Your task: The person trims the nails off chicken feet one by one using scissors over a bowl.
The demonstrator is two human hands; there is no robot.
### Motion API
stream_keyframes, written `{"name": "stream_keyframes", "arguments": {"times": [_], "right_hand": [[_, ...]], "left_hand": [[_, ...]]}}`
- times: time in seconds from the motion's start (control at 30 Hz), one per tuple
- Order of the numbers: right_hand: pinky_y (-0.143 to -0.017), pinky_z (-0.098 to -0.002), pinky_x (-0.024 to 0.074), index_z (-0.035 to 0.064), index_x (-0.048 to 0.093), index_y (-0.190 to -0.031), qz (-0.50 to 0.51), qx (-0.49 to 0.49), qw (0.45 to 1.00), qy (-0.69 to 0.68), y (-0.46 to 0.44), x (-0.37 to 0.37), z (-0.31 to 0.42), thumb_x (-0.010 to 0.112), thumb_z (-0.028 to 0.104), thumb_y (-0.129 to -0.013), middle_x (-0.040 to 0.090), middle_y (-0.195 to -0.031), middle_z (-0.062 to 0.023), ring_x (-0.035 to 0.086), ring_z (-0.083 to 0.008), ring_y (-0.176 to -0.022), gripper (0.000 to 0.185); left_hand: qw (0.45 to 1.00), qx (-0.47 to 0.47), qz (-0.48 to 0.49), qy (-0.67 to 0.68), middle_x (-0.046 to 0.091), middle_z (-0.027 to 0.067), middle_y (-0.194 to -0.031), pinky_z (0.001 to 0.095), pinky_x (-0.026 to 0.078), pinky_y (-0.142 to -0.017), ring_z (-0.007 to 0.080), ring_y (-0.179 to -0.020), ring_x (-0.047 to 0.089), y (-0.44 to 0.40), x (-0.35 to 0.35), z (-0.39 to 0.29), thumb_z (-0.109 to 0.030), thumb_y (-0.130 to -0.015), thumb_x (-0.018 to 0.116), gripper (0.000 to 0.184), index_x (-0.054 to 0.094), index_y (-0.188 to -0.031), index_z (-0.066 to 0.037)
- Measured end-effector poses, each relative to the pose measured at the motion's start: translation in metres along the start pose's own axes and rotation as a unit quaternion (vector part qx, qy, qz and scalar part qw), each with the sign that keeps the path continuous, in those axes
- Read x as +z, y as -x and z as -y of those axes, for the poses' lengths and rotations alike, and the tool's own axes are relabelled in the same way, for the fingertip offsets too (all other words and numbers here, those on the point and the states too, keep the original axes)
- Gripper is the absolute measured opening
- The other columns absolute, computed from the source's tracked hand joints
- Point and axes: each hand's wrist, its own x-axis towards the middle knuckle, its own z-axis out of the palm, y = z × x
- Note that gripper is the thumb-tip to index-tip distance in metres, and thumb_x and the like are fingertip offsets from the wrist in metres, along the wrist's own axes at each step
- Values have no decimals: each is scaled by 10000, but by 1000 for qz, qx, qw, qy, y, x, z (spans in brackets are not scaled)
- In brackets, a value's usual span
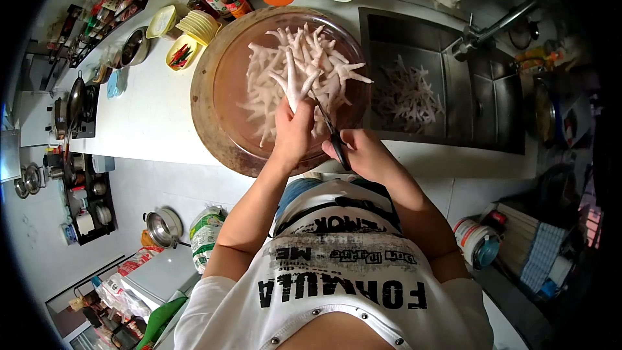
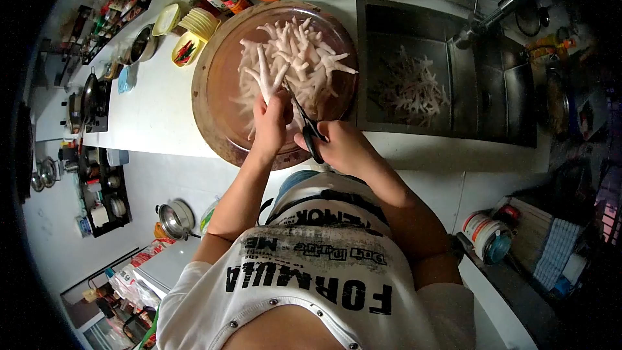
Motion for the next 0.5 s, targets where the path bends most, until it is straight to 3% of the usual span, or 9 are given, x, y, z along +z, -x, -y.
{"name": "stream_keyframes", "arguments": {"times": [0.1,0.17,0.33,0.5], "right_hand": [[-513,-290,355,-5,567,-687,12,-26,992,-120,-4,13,-8,599,415,-844,459,-518,-20,409,-119,-501,450],[-514,-247,339,19,572,-690,19,-5,957,-291,-3,18,3,592,330,-873,477,-560,25,404,-85,-511,361],[-494,-216,319,49,546,-696,40,-2,951,-306,-4,11,-2,567,270,-893,468,-597,32,402,-59,-519,297],[-495,-204,316,43,537,-725,30,-2,957,-290,-2,11,-6,542,249,-902,453,-620,22,399,-54,-525,271]], "left_hand": [[1000,-9,2,22,362,-40,-570,215,217,-405,50,-451,291,0,4,3,-191,-866,466,205,425,-694,-87],[1000,4,-2,21,357,-42,-567,214,216,-403,49,-450,290,-1,6,5,-186,-865,463,209,417,-685,-92],[992,-45,38,109,300,-58,-558,214,182,-406,43,-447,246,-2,5,-10,-170,-860,451,227,368,-654,-123],[993,-65,34,98,344,-55,-523,220,212,-400,43,-439,282,-3,-2,-14,-335,-934,447,357,429,-658,-110]]}}
